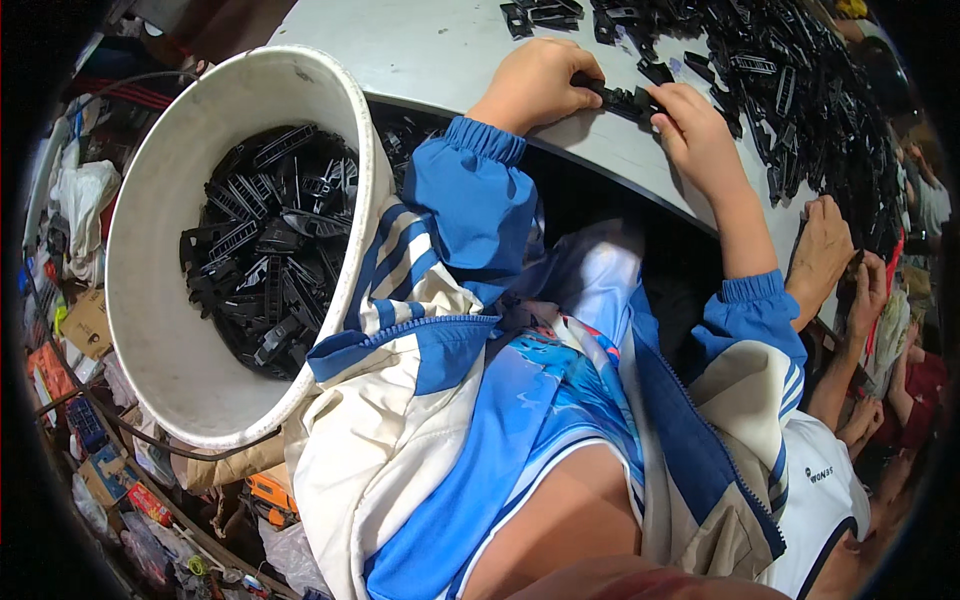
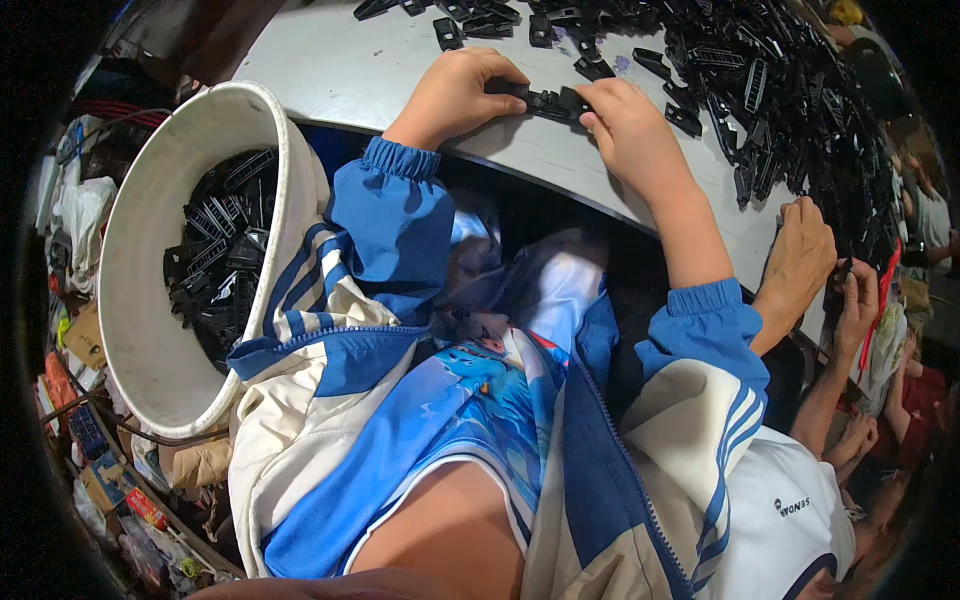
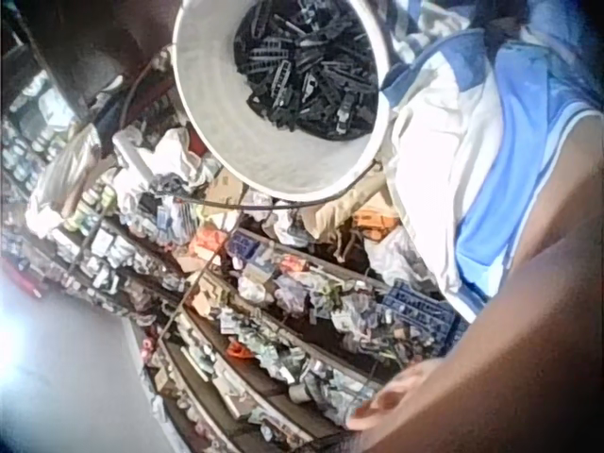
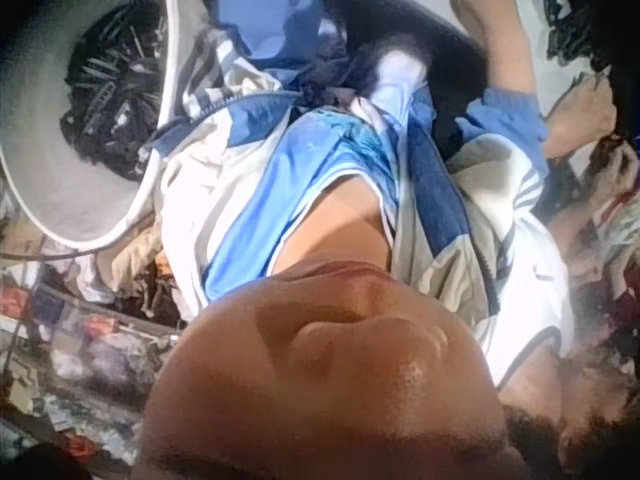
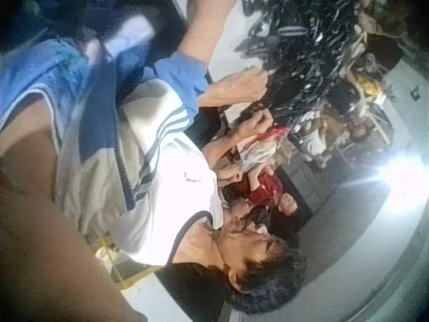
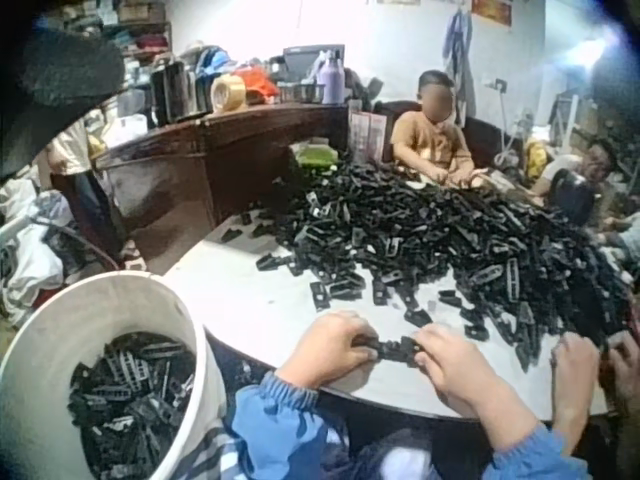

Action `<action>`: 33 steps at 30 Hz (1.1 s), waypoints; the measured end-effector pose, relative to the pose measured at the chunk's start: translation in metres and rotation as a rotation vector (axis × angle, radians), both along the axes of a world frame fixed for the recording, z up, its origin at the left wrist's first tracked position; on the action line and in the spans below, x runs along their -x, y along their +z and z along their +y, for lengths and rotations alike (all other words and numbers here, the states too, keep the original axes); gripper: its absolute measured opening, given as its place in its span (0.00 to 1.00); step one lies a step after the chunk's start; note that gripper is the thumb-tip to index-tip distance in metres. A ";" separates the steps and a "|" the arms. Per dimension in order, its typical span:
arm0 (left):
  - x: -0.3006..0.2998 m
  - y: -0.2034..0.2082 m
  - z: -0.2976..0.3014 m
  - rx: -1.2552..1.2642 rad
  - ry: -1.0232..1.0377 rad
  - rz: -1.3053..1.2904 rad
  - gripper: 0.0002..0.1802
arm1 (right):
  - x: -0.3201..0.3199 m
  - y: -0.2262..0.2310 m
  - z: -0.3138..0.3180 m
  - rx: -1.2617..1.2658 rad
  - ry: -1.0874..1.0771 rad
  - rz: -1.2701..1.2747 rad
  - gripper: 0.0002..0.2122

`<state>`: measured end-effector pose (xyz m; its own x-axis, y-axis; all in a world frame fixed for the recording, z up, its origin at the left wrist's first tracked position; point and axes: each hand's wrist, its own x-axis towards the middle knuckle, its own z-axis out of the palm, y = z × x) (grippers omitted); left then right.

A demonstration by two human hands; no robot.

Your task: The person assembles plastic components by taking plastic pieces from a table, snapping them together by hand, and lining up the assembled parts on the table.

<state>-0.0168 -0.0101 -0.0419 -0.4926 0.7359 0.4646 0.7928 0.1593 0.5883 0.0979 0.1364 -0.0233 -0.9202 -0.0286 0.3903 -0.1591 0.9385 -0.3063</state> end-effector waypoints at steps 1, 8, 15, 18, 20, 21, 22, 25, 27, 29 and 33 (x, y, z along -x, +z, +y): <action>0.000 0.000 0.002 0.007 -0.039 0.014 0.13 | 0.002 -0.003 0.001 0.013 0.060 -0.004 0.10; -0.012 0.001 -0.002 -0.486 -0.103 -0.082 0.08 | 0.026 0.048 -0.029 0.178 0.063 -0.157 0.12; -0.068 0.025 -0.040 -1.292 -0.458 -1.290 0.16 | 0.027 0.114 -0.106 -0.400 0.314 0.107 0.18; -0.095 0.027 -0.042 -1.316 -0.963 -1.621 0.29 | -0.028 0.063 -0.113 -0.139 0.129 0.453 0.20; -0.112 0.027 -0.038 -1.011 -1.053 -1.667 0.37 | -0.054 0.037 -0.103 0.151 -0.008 0.398 0.17; -0.118 0.027 -0.038 -0.929 -1.068 -1.668 0.39 | -0.059 0.035 -0.087 0.180 0.011 0.283 0.16; -0.120 0.029 -0.037 -0.759 -1.038 -1.649 0.41 | -0.062 0.038 -0.071 0.188 0.048 0.235 0.15; -0.101 0.031 -0.043 -0.200 -0.815 -1.196 0.31 | -0.079 0.055 -0.037 0.100 0.167 -0.065 0.13; -0.070 0.033 -0.031 -0.005 -0.269 -0.604 0.21 | -0.085 0.060 -0.018 0.541 -0.082 -0.254 0.11; -0.033 0.035 0.013 -0.209 0.006 -0.136 0.22 | -0.086 0.051 -0.004 0.941 -0.285 -0.424 0.10; 0.017 0.032 0.121 -0.025 -0.306 0.411 0.22 | -0.083 0.016 0.021 1.002 -0.546 -0.335 0.10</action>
<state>-0.0336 0.1107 -0.0098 -0.0288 0.8039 0.5941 0.9675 -0.1269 0.2187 0.1808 0.1578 -0.0078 -0.7763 0.5799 -0.2473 0.4156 0.1758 -0.8924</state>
